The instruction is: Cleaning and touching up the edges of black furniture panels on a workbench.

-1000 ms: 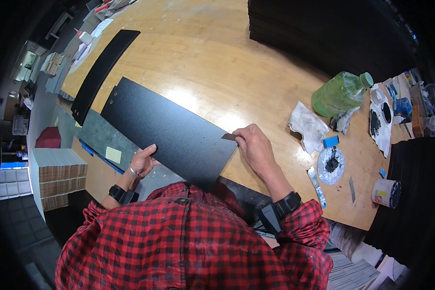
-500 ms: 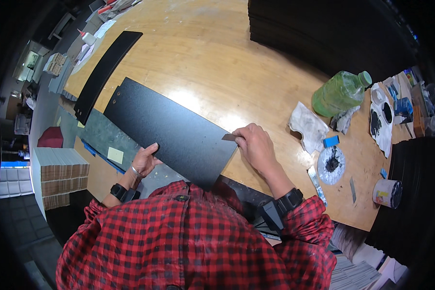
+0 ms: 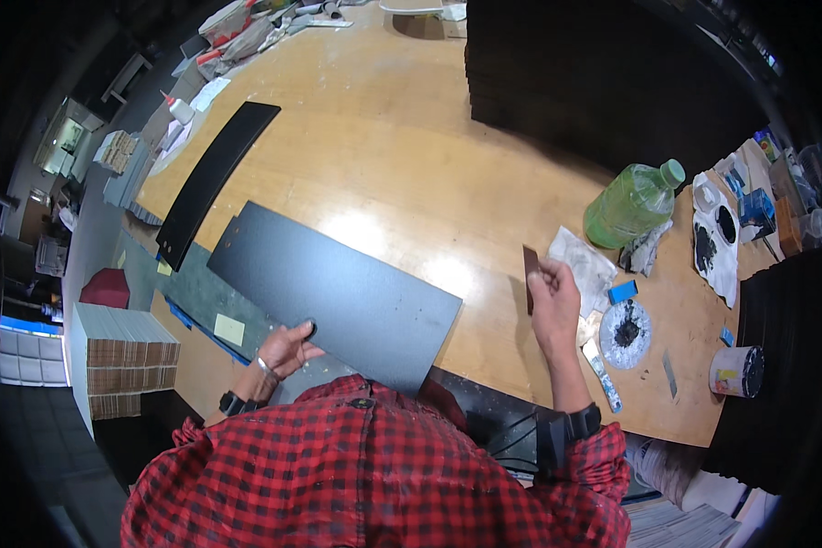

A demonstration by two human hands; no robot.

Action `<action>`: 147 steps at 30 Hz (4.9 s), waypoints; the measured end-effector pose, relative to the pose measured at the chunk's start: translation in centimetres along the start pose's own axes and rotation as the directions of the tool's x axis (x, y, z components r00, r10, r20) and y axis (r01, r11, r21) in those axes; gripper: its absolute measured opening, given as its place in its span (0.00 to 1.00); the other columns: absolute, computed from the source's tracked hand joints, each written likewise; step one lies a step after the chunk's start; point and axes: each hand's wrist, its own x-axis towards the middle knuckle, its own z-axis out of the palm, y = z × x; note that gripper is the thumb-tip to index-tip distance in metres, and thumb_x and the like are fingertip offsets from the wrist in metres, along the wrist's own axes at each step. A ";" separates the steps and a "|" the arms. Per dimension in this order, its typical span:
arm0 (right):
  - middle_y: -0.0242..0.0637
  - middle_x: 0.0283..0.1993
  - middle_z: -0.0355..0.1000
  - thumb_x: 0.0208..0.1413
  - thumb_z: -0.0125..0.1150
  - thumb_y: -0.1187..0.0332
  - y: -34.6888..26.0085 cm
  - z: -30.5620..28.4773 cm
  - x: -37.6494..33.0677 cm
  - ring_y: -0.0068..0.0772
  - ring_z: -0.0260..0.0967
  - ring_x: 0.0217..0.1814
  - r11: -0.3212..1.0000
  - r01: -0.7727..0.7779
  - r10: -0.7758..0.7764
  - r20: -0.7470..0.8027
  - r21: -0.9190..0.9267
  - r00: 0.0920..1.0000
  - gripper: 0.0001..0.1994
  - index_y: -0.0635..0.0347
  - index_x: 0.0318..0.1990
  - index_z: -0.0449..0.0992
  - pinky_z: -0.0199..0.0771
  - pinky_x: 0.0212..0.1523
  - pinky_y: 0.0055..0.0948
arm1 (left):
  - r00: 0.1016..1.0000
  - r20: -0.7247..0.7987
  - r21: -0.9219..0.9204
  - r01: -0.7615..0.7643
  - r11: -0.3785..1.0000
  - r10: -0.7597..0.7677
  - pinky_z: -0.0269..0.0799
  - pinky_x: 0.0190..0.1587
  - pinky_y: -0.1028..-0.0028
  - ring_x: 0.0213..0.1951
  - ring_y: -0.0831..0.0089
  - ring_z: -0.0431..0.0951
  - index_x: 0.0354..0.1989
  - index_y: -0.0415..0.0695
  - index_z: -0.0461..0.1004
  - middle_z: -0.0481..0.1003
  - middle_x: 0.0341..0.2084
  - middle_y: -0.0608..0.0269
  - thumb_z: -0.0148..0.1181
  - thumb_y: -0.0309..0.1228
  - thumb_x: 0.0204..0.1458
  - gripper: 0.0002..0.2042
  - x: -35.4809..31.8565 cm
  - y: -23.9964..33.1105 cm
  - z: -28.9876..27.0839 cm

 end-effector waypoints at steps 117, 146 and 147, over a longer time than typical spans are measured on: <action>0.43 0.30 0.69 0.49 0.52 0.73 -5.4 22.3 -1.9 0.46 0.67 0.34 0.763 0.477 -0.333 0.368 -0.435 0.868 0.06 0.59 0.34 0.75 0.68 0.35 0.38 | 0.999 -0.035 -0.009 -0.025 1.000 0.025 0.69 0.47 0.72 0.43 0.71 0.72 0.50 0.36 0.61 0.71 0.41 0.58 0.56 0.28 0.52 0.19 0.8 4.2 -7.8; 0.37 0.29 0.69 0.43 0.60 0.77 -8.0 17.5 -0.5 0.39 0.68 0.33 0.795 0.515 -0.502 0.131 -0.320 0.855 0.07 0.57 0.32 0.74 0.68 0.35 0.29 | 0.725 -0.083 0.533 -0.547 0.645 0.684 0.66 0.29 0.78 0.26 0.80 0.67 0.31 0.36 0.71 0.70 0.24 0.66 0.45 0.56 0.52 0.29 7.8 6.9 -4.3; 0.35 0.29 0.68 0.43 0.60 0.77 -7.9 18.1 -0.2 0.37 0.67 0.33 0.753 0.551 -0.545 0.128 -0.359 0.829 0.08 0.55 0.32 0.74 0.67 0.36 0.30 | 0.721 -0.080 0.566 -0.536 0.627 0.688 0.67 0.29 0.79 0.27 0.81 0.67 0.32 0.36 0.71 0.70 0.25 0.66 0.47 0.55 0.52 0.27 8.0 6.8 -4.5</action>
